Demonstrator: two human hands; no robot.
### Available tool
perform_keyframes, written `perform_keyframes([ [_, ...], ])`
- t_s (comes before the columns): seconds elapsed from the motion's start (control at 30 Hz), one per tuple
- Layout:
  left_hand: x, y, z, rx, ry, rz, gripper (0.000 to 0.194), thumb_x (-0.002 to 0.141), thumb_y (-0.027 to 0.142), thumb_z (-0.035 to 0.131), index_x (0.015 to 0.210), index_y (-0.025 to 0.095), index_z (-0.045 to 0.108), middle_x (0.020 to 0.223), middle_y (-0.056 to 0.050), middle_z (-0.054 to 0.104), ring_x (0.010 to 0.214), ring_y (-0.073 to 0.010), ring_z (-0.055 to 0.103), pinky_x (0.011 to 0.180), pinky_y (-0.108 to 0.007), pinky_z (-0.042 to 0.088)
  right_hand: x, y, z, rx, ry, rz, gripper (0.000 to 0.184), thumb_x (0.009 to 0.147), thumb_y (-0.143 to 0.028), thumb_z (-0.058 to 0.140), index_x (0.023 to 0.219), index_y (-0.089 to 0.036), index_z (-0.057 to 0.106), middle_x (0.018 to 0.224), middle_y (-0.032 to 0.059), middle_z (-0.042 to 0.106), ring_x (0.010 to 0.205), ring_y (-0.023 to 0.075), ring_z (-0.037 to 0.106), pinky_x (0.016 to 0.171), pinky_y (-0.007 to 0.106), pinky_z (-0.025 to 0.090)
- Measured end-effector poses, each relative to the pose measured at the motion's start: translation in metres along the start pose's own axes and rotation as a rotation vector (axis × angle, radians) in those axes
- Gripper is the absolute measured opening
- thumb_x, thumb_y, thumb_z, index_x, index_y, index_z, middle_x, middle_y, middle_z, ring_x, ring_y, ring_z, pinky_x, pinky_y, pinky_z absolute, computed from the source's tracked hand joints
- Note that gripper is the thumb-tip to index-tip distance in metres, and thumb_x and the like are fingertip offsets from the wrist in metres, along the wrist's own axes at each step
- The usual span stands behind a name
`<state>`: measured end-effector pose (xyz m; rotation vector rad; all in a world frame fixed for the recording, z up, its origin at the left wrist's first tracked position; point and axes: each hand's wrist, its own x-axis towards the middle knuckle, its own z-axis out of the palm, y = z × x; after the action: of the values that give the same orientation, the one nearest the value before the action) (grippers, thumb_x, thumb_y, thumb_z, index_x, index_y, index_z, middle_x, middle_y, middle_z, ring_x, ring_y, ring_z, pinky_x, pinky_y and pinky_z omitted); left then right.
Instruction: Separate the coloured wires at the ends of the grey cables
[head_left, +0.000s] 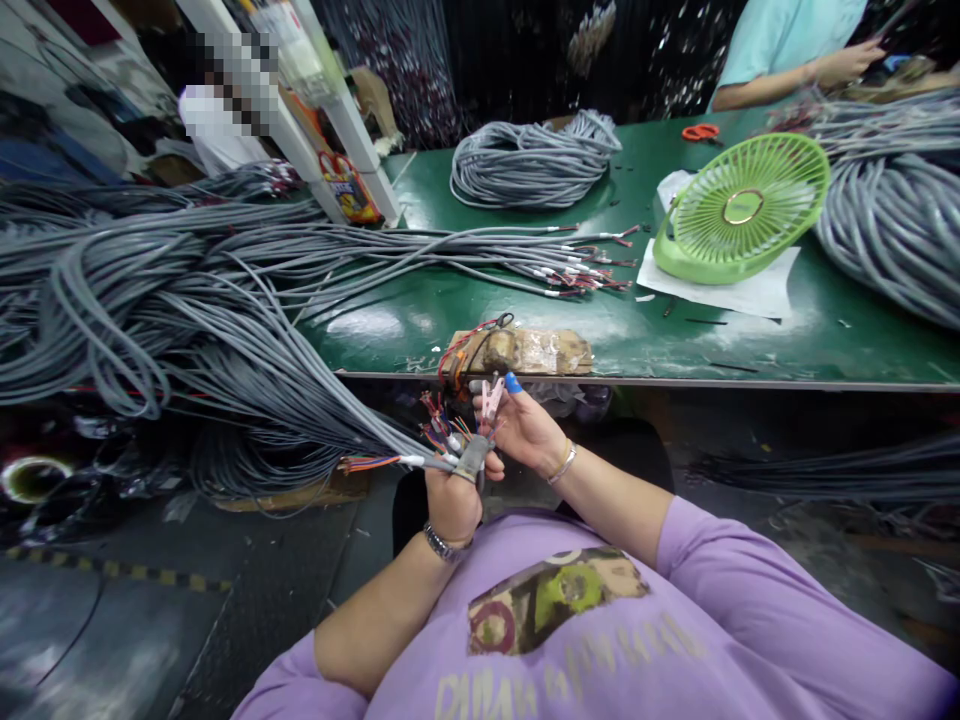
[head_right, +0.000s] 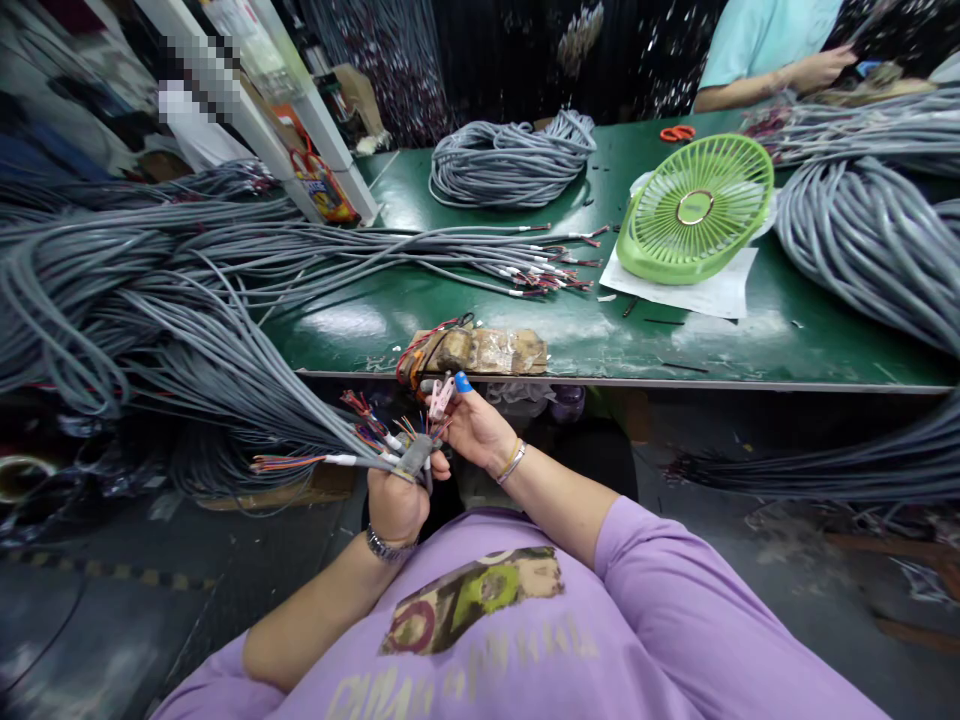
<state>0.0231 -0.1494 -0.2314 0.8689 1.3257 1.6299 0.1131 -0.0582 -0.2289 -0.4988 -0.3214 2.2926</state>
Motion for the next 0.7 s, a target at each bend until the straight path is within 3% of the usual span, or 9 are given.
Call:
perform_keyframes([
  [0.47,-0.007,0.0,-0.008,0.0,-0.002,-0.011,0.018,0.076,0.034,0.067,0.072,0.017,0.066,0.057,0.0,0.066,0.049,-0.0133,0.062,0.048,-0.023,0.051,-0.007,-0.007,-0.019,-0.082,-0.118,0.099,0.053,0.088,-0.064,0.044,0.094,-0.016,0.065,0.082,0.0045,0.066,0.065,0.0115,0.057,0.059,0.023,0.047],
  [0.6,-0.011,-0.003,-0.015,0.049,-0.011,-0.035,0.021,0.076,0.036,0.068,0.07,0.017,0.067,0.057,-0.001,0.066,0.05,-0.0142,0.063,0.048,-0.024,0.051,-0.018,-0.015,-0.024,-0.308,-0.195,0.175,0.053,0.081,-0.063,0.057,0.092,-0.012,0.067,0.084,0.0065,0.066,0.069,0.0121,0.06,0.061,0.024,0.05],
  [0.7,-0.012,-0.006,-0.018,0.106,-0.036,-0.042,0.026,0.077,0.04,0.067,0.065,0.016,0.067,0.056,-0.002,0.065,0.049,-0.0136,0.061,0.048,-0.023,0.051,-0.026,-0.02,-0.023,-0.528,-0.211,0.166,0.045,0.07,-0.053,0.074,0.086,-0.012,0.067,0.077,0.0049,0.065,0.064,0.011,0.058,0.06,0.024,0.05],
])
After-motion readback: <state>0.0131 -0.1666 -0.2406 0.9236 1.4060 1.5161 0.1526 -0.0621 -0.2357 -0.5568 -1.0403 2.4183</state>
